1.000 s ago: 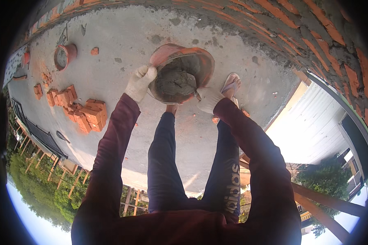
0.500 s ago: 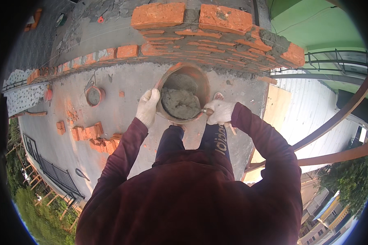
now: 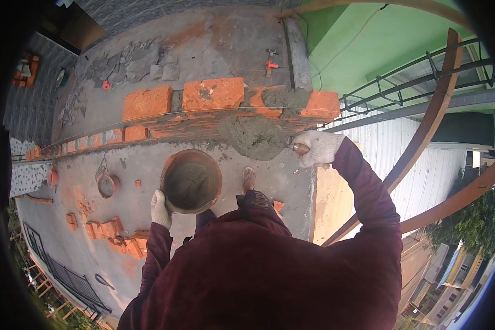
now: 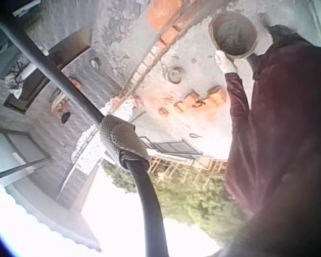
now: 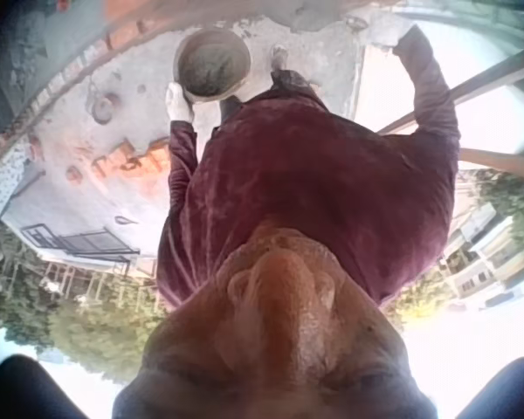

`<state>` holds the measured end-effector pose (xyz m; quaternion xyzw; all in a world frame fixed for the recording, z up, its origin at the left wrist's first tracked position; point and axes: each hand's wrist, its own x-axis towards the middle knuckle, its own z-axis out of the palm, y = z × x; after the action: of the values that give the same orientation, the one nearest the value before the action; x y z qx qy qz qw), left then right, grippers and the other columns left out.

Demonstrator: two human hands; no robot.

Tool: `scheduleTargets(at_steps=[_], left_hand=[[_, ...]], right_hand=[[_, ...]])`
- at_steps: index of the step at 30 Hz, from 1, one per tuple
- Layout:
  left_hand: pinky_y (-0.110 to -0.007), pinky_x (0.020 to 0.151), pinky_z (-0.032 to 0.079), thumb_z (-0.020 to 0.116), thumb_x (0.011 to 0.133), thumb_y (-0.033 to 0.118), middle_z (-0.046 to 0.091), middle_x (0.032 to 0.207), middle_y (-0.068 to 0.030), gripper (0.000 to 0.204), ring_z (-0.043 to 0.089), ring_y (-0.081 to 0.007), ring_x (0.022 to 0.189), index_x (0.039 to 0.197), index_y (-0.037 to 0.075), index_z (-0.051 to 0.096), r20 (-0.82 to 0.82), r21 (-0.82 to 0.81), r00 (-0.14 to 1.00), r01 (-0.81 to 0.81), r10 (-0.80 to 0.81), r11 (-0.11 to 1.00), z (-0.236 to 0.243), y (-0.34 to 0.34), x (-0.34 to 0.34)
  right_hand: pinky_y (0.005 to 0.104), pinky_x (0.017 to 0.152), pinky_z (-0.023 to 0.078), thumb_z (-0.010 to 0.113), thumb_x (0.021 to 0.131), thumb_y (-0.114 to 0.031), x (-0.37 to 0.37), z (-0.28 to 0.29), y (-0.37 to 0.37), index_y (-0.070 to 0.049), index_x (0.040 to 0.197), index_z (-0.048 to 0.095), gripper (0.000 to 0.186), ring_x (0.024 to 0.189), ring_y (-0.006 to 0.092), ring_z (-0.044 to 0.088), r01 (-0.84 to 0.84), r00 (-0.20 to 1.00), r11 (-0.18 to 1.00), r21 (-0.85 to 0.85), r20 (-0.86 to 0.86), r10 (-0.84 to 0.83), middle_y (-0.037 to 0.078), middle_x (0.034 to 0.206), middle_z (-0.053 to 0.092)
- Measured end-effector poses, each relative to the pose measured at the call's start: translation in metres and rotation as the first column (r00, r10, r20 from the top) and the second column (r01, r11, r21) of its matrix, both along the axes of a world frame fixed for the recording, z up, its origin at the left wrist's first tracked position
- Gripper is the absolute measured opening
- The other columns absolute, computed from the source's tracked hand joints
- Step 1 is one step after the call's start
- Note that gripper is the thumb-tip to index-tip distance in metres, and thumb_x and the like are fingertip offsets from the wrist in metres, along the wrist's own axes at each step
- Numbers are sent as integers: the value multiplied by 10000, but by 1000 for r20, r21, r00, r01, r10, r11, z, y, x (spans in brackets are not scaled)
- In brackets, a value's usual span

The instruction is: The person lays red bricks onto a partially built wall using a trowel to apply mortar. They repeatedly scoop mortar from a bucket, spread it on the wall, place bricks, and tap them into alignment.

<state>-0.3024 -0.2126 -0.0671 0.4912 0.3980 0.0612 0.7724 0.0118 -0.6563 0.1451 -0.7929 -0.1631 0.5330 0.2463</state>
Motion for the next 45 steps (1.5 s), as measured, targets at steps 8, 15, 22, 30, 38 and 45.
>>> scheduleTargets(at_steps=[8, 15, 22, 30, 38, 45], left_hand=[[-347, 932, 557, 549, 1086, 407, 683, 1242, -51, 417, 659, -174, 1084, 1290, 52, 630, -95, 46, 981, -165, 169, 985, -18, -15, -24], [-368, 984, 545, 548, 1086, 402, 684, 1267, -65, 421, 658, -197, 1128, 1298, 47, 627, -151, 28, 968, -199, 201, 980, -3, -27, -35], [-406, 1033, 526, 555, 1077, 430, 658, 1330, -63, 467, 637, -208, 1202, 1367, 66, 591, -116, 38, 984, -131, 135, 991, -20, -23, -41], [-334, 859, 583, 560, 1081, 399, 699, 1191, -49, 360, 683, -158, 1015, 1213, 73, 639, -91, 20, 991, -92, 93, 996, -23, -33, -3], [-289, 695, 577, 582, 1067, 423, 713, 1066, -24, 354, 682, -129, 861, 1171, 91, 646, -221, 36, 974, 52, -43, 998, -22, -22, 38], [-309, 667, 598, 551, 1072, 453, 706, 1117, -41, 412, 707, -151, 910, 1241, 80, 600, -227, 116, 969, 130, -101, 985, -64, 4, 32]], right_hand=[[445, 663, 541, 709, 791, -172, 105, -16, -51, -14, 903, 622, 213, 730, 343, 679, -86, 823, 979, -185, 541, 175, 166, 746, 629], [456, 701, 583, 677, 835, -76, 71, -111, -14, -30, 1176, 566, 362, 892, 349, 730, -7, 363, 938, -345, 874, 324, 159, 957, 682], [427, 693, 584, 656, 870, -97, 80, -63, -14, 12, 1339, 507, 504, 879, 332, 725, 62, 236, 954, -293, 933, 271, 152, 971, 686], [455, 780, 585, 648, 892, -104, 85, -54, -50, -55, 1069, 631, 184, 937, 330, 733, 45, 390, 899, -436, 836, 386, 148, 920, 714], [455, 885, 531, 530, 1008, -485, 77, 7, -33, 21, 1174, 659, 548, 995, 380, 709, 122, 894, 985, -124, 445, -54, 239, 1041, 721], [372, 472, 536, 485, 1043, -427, 90, -8, -30, 39, 1235, 598, 516, 528, 215, 632, 4, 958, 963, -271, 277, 74, 122, 763, 633]])
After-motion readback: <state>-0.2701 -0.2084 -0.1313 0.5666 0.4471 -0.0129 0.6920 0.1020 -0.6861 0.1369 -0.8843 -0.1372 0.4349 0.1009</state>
